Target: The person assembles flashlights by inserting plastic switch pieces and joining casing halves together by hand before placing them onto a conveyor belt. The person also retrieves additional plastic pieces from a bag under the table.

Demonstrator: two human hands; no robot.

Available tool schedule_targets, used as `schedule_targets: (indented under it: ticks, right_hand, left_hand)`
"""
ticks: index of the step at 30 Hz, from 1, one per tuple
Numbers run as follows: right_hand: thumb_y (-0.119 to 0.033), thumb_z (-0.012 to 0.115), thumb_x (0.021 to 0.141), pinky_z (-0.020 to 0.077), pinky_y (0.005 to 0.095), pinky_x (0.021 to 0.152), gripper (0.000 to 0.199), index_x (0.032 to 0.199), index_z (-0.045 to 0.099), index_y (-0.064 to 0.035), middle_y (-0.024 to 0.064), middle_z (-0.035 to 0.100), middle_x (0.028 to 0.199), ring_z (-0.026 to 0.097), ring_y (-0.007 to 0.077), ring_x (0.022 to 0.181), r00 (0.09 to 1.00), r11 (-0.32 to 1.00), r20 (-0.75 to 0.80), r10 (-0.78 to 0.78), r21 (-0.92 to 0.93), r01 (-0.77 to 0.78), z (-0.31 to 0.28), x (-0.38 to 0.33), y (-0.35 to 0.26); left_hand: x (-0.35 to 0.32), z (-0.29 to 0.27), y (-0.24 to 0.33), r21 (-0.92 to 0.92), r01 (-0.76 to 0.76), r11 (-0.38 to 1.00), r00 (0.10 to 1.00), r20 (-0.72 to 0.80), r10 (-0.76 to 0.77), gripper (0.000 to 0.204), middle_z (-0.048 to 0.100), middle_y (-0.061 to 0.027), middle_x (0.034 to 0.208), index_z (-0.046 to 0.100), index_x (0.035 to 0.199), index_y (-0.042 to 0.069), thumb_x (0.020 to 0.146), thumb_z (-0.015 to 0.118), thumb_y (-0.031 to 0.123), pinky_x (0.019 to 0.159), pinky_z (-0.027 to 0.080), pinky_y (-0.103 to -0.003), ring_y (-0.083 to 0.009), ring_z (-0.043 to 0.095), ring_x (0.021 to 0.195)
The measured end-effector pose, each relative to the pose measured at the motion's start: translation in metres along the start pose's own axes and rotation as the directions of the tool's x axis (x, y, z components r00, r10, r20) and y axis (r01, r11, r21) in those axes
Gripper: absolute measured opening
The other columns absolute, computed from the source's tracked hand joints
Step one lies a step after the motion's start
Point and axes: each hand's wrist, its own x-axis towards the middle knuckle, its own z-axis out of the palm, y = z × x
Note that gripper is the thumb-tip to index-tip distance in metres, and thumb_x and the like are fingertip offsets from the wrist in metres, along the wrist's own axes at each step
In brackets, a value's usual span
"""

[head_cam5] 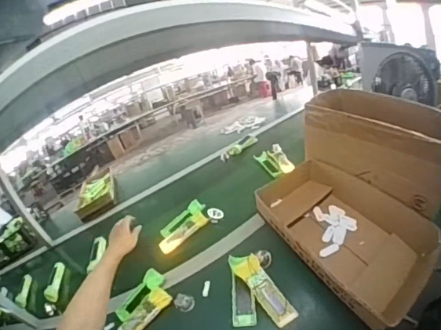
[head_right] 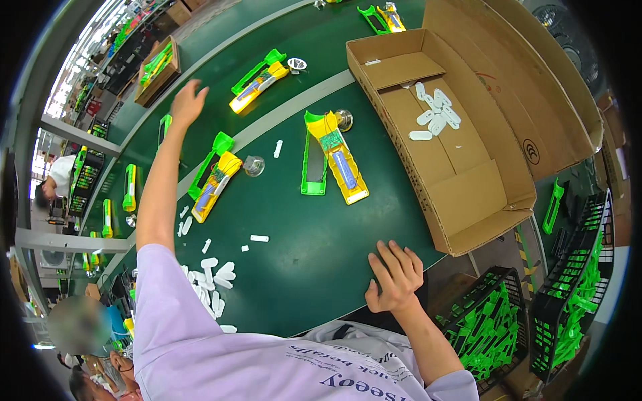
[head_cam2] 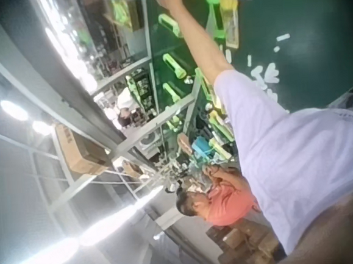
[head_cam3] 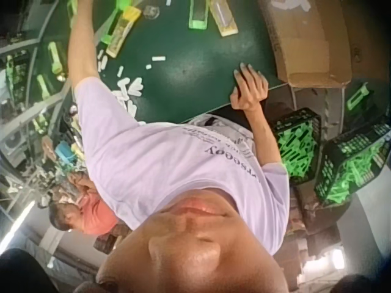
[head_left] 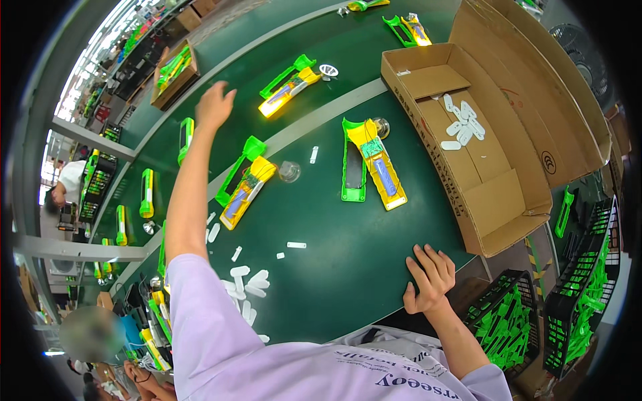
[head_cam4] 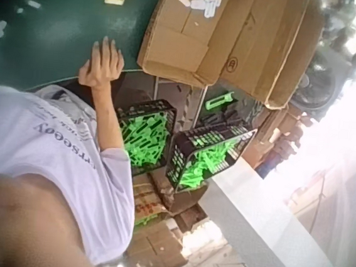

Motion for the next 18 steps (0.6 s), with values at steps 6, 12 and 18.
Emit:
schedule_targets:
  ticks: [6, 12, 18]
  right_hand:
    - [-0.028, 0.051, 0.067, 0.0432, 0.0458, 0.097, 0.043, 0.095, 0.072, -0.003, 0.0184, 0.07, 0.11, 0.065, 0.0351, 0.103, 1.0, 1.0, -0.005, -0.005, 0.0, 0.005, 0.001, -0.003, 0.0]
    - [-0.029, 0.05, 0.07, 0.0436, 0.0466, 0.095, 0.043, 0.095, 0.072, -0.0017, 0.0196, 0.07, 0.11, 0.065, 0.036, 0.103, 1.0, 1.0, -0.004, -0.014, -0.002, 0.014, 0.001, -0.006, 0.007]
    - [-0.027, 0.049, 0.069, 0.0431, 0.0426, 0.095, 0.043, 0.095, 0.072, -0.0027, 0.0174, 0.071, 0.108, 0.066, 0.033, 0.101, 0.999, 0.999, 0.0, -0.048, -0.006, 0.048, 0.008, 0.001, -0.003]
  left_hand:
    - [0.053, 0.082, 0.064, -0.473, 0.037, 0.88, 0.955, 0.277, 0.108, 0.01, 0.071, -0.0145, 0.085, 0.065, 0.085, 0.003, 0.078, 0.067, 0.01, 0.071, 0.053, -0.037, -0.0264, 0.069, 0.078]
    - [0.058, 0.045, 0.065, -0.46, -0.037, 0.887, 0.898, 0.374, 0.231, 0.018, 0.068, -0.0114, 0.082, 0.072, 0.086, 0.005, 0.077, 0.056, 0.005, 0.074, 0.05, -0.034, -0.0216, 0.065, 0.08]
    - [0.022, 0.03, 0.074, -0.298, -0.073, 0.952, 0.789, 0.567, 0.238, 0.071, 0.034, -0.0271, 0.152, 0.065, 0.126, 0.015, 0.087, 0.05, 0.072, 0.117, 0.025, -0.046, -0.0381, 0.025, 0.146]
